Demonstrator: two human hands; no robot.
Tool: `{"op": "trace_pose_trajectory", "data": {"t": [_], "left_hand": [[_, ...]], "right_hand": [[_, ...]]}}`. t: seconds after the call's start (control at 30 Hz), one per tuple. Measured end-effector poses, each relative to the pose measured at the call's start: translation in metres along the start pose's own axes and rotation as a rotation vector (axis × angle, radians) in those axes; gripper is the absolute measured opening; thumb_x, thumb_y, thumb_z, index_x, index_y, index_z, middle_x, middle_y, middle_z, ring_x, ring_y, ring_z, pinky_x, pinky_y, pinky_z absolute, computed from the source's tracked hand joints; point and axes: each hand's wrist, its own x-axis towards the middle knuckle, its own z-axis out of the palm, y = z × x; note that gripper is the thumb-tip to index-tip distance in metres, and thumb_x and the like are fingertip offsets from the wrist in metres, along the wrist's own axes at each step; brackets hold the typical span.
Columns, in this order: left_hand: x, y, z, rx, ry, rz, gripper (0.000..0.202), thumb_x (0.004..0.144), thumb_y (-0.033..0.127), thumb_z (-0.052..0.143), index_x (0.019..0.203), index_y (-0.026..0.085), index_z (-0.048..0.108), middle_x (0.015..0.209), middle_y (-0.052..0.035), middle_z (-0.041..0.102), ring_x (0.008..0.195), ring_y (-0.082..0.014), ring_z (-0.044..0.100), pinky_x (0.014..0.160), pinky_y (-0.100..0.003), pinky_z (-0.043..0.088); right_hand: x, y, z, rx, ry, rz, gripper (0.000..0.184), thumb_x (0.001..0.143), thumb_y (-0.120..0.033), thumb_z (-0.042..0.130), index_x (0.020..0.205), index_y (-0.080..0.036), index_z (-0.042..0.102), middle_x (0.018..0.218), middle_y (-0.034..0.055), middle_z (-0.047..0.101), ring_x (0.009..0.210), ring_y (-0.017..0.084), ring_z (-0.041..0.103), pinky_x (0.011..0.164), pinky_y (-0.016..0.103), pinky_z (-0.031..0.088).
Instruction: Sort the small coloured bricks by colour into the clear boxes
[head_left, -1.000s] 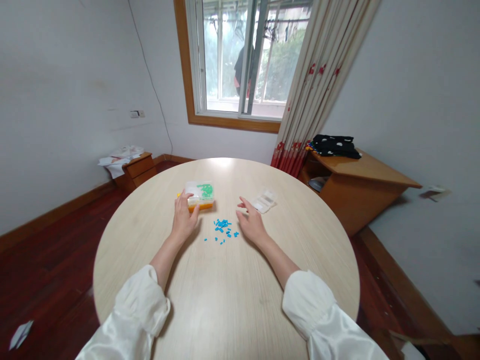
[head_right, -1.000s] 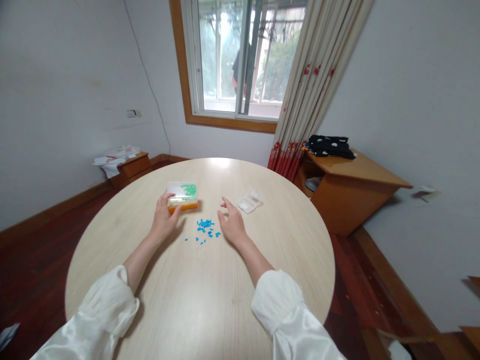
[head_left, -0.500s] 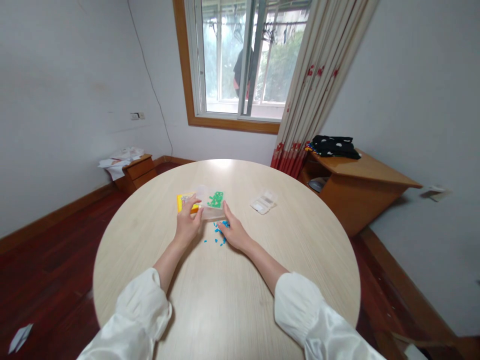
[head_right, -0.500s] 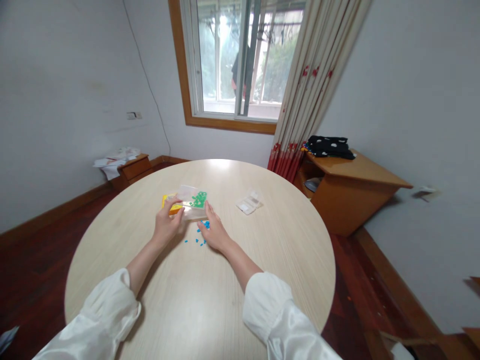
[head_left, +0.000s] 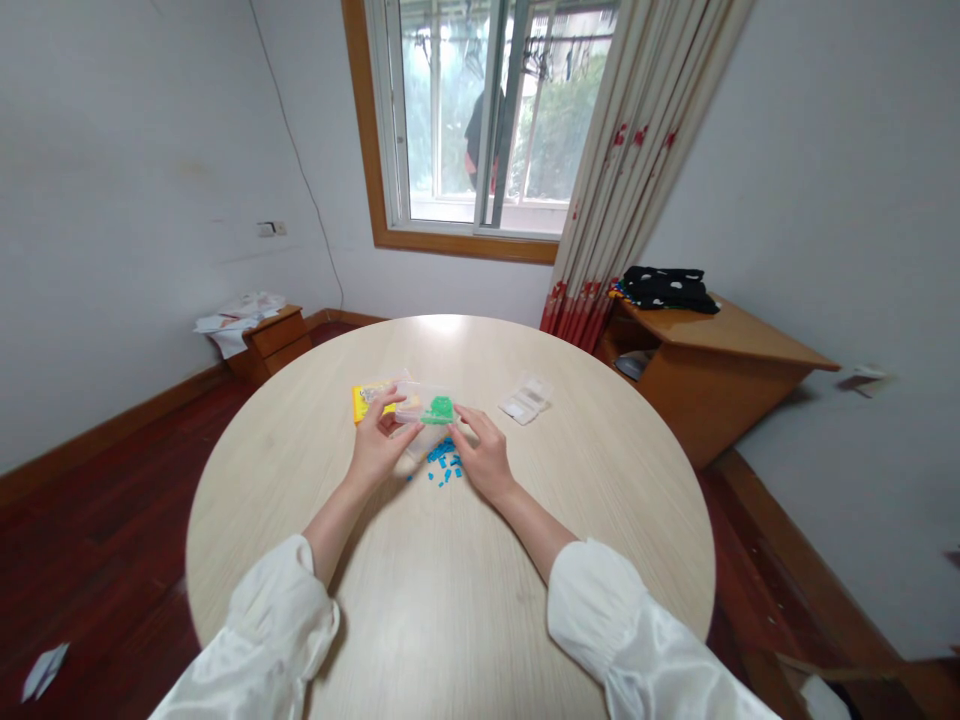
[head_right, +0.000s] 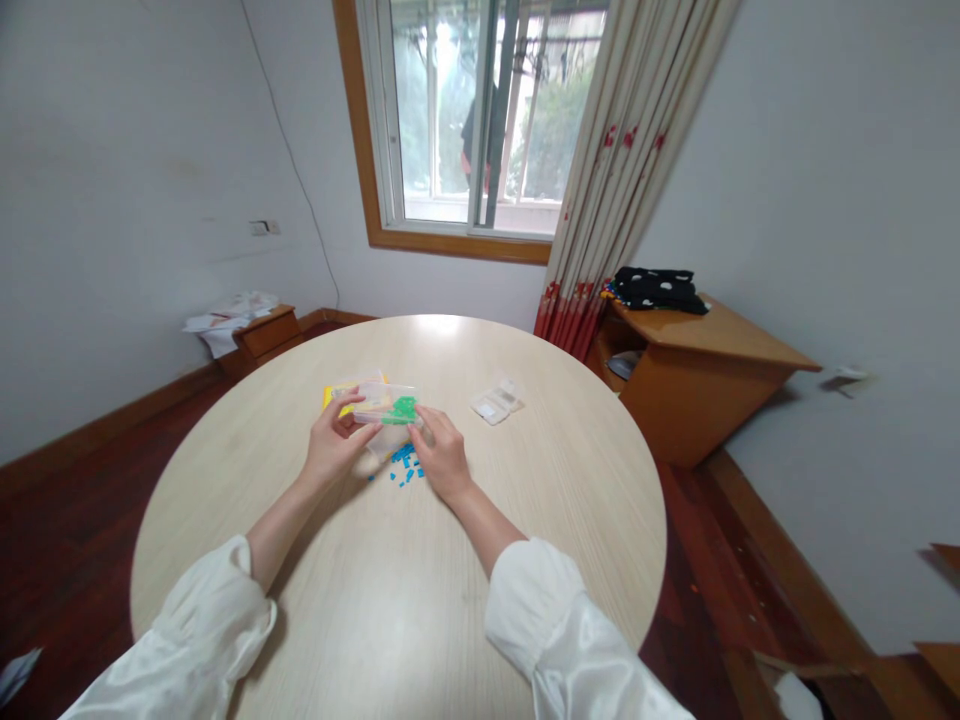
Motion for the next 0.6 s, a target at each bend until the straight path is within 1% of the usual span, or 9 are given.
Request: {"op": "trace_pose_trajectory", "data": {"t": [0.07,0.17,0.23,0.3,0.37,0.43,0.5,0.57,0.6], "left_hand": [[0.0,0.001,0.001,-0.021,-0.004,-0.038,0.043,0.062,0.032,0.073,0.097,0.017,0.054,0.13,-0.0134,0.049,0.093,-0.0196,0.063,0.083,-0.036,0.051],[0.001,0.002,0.001,-0.063,-0.01,-0.068,0.045,0.059,0.034,0.075,0.096,0.017,0.054,0.117,-0.0106,0.057,0.087,-0.0186,0.064,0.08,-0.034,0.052],[0.001,0.002,0.002,-0.129,-0.025,-0.089,0.056,0.056,0.032,0.077,0.104,0.018,0.052,0.111,-0.0085,0.059,0.089,-0.0184,0.063,0.081,-0.034,0.051],[0.0,0.001,0.004,-0.2,-0.04,-0.137,0.069,0.055,0.031,0.078,0.116,0.02,0.047,0.109,-0.0081,0.06,0.092,-0.0184,0.063,0.083,-0.034,0.05],[-0.002,0.002,0.007,-0.235,-0.057,-0.197,0.073,0.058,0.033,0.076,0.121,0.019,0.044,0.11,-0.0091,0.06,0.094,-0.019,0.062,0.084,-0.034,0.05],[-0.005,0.002,0.01,-0.23,-0.072,-0.245,0.067,0.06,0.035,0.075,0.118,0.017,0.047,0.109,-0.0098,0.061,0.096,-0.0201,0.061,0.085,-0.034,0.049],[-0.008,0.002,0.014,-0.213,-0.085,-0.272,0.062,0.06,0.036,0.075,0.113,0.015,0.051,0.107,-0.01,0.062,0.096,-0.0207,0.061,0.085,-0.035,0.049],[-0.011,0.001,0.017,-0.215,-0.109,-0.297,0.061,0.062,0.038,0.074,0.113,0.014,0.053,0.106,-0.0107,0.063,0.095,-0.021,0.061,0.084,-0.035,0.05],[-0.012,0.0,0.018,-0.22,-0.121,-0.306,0.062,0.063,0.039,0.073,0.116,0.014,0.052,0.107,-0.0112,0.062,0.096,-0.021,0.061,0.084,-0.036,0.05]], "right_hand": [[0.0,-0.002,-0.001,0.027,0.01,0.035,0.027,0.084,-0.03,0.054,0.108,-0.021,0.063,0.105,0.0096,0.066,0.097,0.02,0.062,0.09,0.038,0.052],[-0.001,-0.003,-0.002,0.114,0.006,0.094,0.025,0.082,-0.034,0.057,0.102,-0.02,0.063,0.1,0.0083,0.064,0.092,0.018,0.062,0.083,0.035,0.055],[-0.002,-0.004,-0.001,0.161,0.002,0.133,0.025,0.08,-0.037,0.058,0.098,-0.02,0.062,0.096,0.0067,0.062,0.091,0.017,0.061,0.079,0.033,0.057],[-0.004,-0.005,0.0,0.184,-0.016,0.161,0.025,0.079,-0.039,0.06,0.094,-0.02,0.06,0.093,0.0052,0.061,0.09,0.016,0.06,0.077,0.031,0.057],[-0.005,-0.007,0.0,0.183,-0.044,0.175,0.026,0.078,-0.04,0.06,0.093,-0.02,0.058,0.093,0.0048,0.059,0.09,0.016,0.059,0.076,0.03,0.057],[-0.005,-0.009,-0.001,0.136,-0.066,0.164,0.026,0.078,-0.041,0.061,0.094,-0.02,0.058,0.099,0.0065,0.058,0.097,0.018,0.058,0.08,0.033,0.055],[-0.004,-0.011,-0.003,0.061,-0.083,0.126,0.029,0.079,-0.04,0.061,0.099,-0.02,0.059,0.114,0.01,0.055,0.111,0.021,0.052,0.091,0.038,0.05],[-0.004,-0.012,-0.005,0.021,-0.148,0.074,0.032,0.083,-0.039,0.056,0.109,-0.02,0.059,0.123,0.0116,0.053,0.12,0.022,0.047,0.1,0.041,0.043],[-0.004,-0.012,-0.005,0.018,-0.197,0.051,0.034,0.085,-0.038,0.052,0.114,-0.02,0.057,0.125,0.0115,0.054,0.121,0.021,0.047,0.103,0.041,0.04]]}}
